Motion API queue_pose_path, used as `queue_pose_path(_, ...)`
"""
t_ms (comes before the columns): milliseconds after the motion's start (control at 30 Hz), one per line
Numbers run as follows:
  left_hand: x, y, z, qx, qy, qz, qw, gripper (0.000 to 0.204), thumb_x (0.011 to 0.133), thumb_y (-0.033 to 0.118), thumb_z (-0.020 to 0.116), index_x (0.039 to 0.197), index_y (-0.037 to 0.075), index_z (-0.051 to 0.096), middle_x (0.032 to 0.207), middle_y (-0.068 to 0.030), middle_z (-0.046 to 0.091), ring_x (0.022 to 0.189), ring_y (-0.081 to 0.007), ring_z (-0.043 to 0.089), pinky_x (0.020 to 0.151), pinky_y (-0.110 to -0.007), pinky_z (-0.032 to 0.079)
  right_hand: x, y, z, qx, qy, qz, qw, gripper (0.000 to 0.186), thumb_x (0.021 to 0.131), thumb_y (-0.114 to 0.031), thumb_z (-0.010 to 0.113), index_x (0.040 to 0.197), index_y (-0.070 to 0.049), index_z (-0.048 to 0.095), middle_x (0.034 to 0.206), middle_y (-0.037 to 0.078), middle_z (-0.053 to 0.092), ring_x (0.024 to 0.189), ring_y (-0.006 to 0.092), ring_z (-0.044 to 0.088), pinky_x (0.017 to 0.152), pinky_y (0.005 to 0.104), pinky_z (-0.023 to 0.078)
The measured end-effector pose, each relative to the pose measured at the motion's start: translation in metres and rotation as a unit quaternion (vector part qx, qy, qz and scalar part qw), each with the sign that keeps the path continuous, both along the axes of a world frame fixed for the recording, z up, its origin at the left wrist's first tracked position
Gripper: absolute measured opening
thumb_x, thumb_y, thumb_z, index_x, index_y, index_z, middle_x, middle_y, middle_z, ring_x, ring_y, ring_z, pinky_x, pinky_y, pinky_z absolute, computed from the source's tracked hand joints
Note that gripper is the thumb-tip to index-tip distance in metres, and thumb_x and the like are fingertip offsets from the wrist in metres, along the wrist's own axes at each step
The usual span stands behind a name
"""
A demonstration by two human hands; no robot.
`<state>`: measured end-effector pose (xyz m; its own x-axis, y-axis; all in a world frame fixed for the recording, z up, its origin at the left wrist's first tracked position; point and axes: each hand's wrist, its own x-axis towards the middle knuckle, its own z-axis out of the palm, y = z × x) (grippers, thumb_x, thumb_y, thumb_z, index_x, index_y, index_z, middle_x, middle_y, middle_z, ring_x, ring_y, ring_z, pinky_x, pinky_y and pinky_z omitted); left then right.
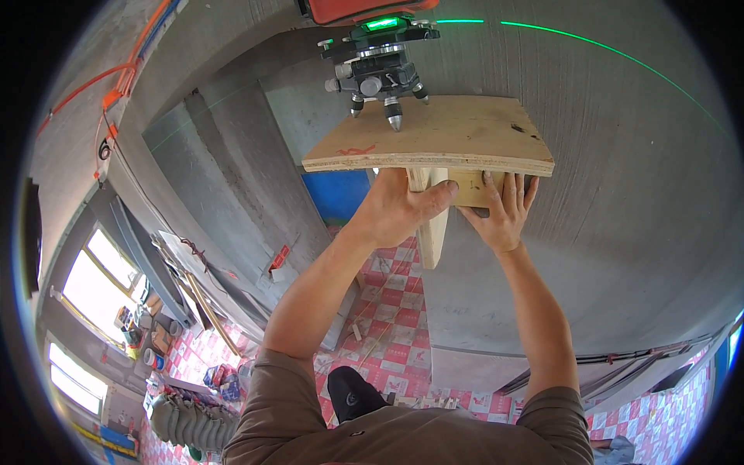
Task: The recorder is using a laser level mounted on a wooden platform to project level lines onto a concrete wall for construction/renovation purposes.
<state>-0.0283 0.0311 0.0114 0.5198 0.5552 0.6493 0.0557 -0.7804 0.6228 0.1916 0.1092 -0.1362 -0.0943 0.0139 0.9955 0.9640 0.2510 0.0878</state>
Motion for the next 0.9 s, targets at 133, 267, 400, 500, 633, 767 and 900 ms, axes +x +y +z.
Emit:
queue_pose_path(133, -0.0013, 0.001, 0.0008, 0.009, 0.01, 0.0, 1.0, 0.052, 0.091, 0.027, 0.068, 0.129, -0.002, 0.048, 0.116, -0.0133, 0.059, 0.107, -0.0213, 0.055, 0.092, -0.036, 0.048, -0.0013, -0.0013, 0.0012, -0.004, 0.006, 0.007, 1.0, 0.083, 0.061, -0.051, 0.088, 0.13, -0.014, 0.06, 0.134, 0.024, 0.053, 0.133, 0.0427, 0.044, 0.114, 0.0662, 0.019)
queue_pose_path(267, -0.0008, 0.0, 0.0023, -0.005, 0.013, 0.001, 1.0, 0.05, 0.09, 0.026, 0.068, 0.128, -0.002, 0.049, 0.114, -0.0136, 0.06, 0.105, -0.0213, 0.056, 0.09, -0.037, 0.049, 0.0, -0.0011, 0.0008, -0.007, 0.001, -0.004, 1.0, 0.082, 0.061, -0.051, 0.088, 0.13, -0.014, 0.06, 0.133, 0.023, 0.053, 0.133, 0.0424, 0.044, 0.114, 0.0659, 0.019)
queue_pose_path(400, 0.0, -0.0028, 0.0034, -0.02, 0.007, -0.002, 1.0, 0.049, 0.089, 0.024, 0.067, 0.126, -0.003, 0.051, 0.111, -0.0143, 0.061, 0.103, -0.0216, 0.057, 0.088, -0.037, 0.049, 0.0005, -0.0012, -0.0001, -0.009, 0.002, 0.001, 1.0, 0.082, 0.062, -0.051, 0.087, 0.129, -0.014, 0.06, 0.133, 0.024, 0.053, 0.133, 0.0422, 0.044, 0.114, 0.0654, 0.019)
queue_pose_path(500, -0.0014, 0.0022, 0.0028, 0.056, 0.024, 0.02, 0.998, 0.048, 0.089, 0.024, 0.067, 0.125, -0.003, 0.052, 0.111, -0.0143, 0.061, 0.1, -0.0225, 0.058, 0.087, -0.037, 0.049, 0.0007, -0.0014, 0.0029, -0.014, 0.0, 0.001, 1.0, 0.081, 0.063, -0.051, 0.087, 0.129, -0.014, 0.06, 0.133, 0.024, 0.053, 0.133, 0.0422, 0.044, 0.114, 0.0655, 0.018)
queue_pose_path(633, 0.0019, -0.0046, 0.0033, 0.041, -0.028, 0.021, 0.999, 0.035, 0.083, 0.016, 0.066, 0.113, -0.001, 0.063, 0.105, -0.0178, 0.067, 0.095, -0.0313, 0.064, 0.085, -0.041, 0.05, -0.0004, -0.002, 0.0009, -0.021, 0.003, 0.006, 1.0, 0.08, 0.064, -0.052, 0.086, 0.128, -0.013, 0.06, 0.132, 0.024, 0.053, 0.133, 0.0423, 0.044, 0.113, 0.0663, 0.018)
queue_pose_path(767, -0.0004, -0.0062, 0.005, 0.017, -0.012, 0.025, 0.999, 0.035, 0.084, 0.016, 0.066, 0.115, -0.001, 0.062, 0.105, -0.0176, 0.067, 0.094, -0.0307, 0.064, 0.085, -0.041, 0.05, -0.0022, -0.0015, 0.0016, -0.016, -0.001, 0.002, 1.0, 0.079, 0.064, -0.053, 0.085, 0.128, -0.013, 0.061, 0.131, 0.024, 0.053, 0.132, 0.0424, 0.045, 0.113, 0.0666, 0.019)
queue_pose_path(900, 0.0011, -0.0065, 0.0059, 0.029, -0.016, 0.019, 0.999, 0.035, 0.084, 0.015, 0.066, 0.115, -0.001, 0.061, 0.105, -0.0173, 0.067, 0.094, -0.0302, 0.064, 0.086, -0.04, 0.05, 0.0005, -0.0015, 0.0017, -0.007, -0.002, -0.005, 1.0, 0.079, 0.063, -0.054, 0.086, 0.127, -0.013, 0.061, 0.128, 0.024, 0.054, 0.129, 0.0426, 0.046, 0.113, 0.0664, 0.019)
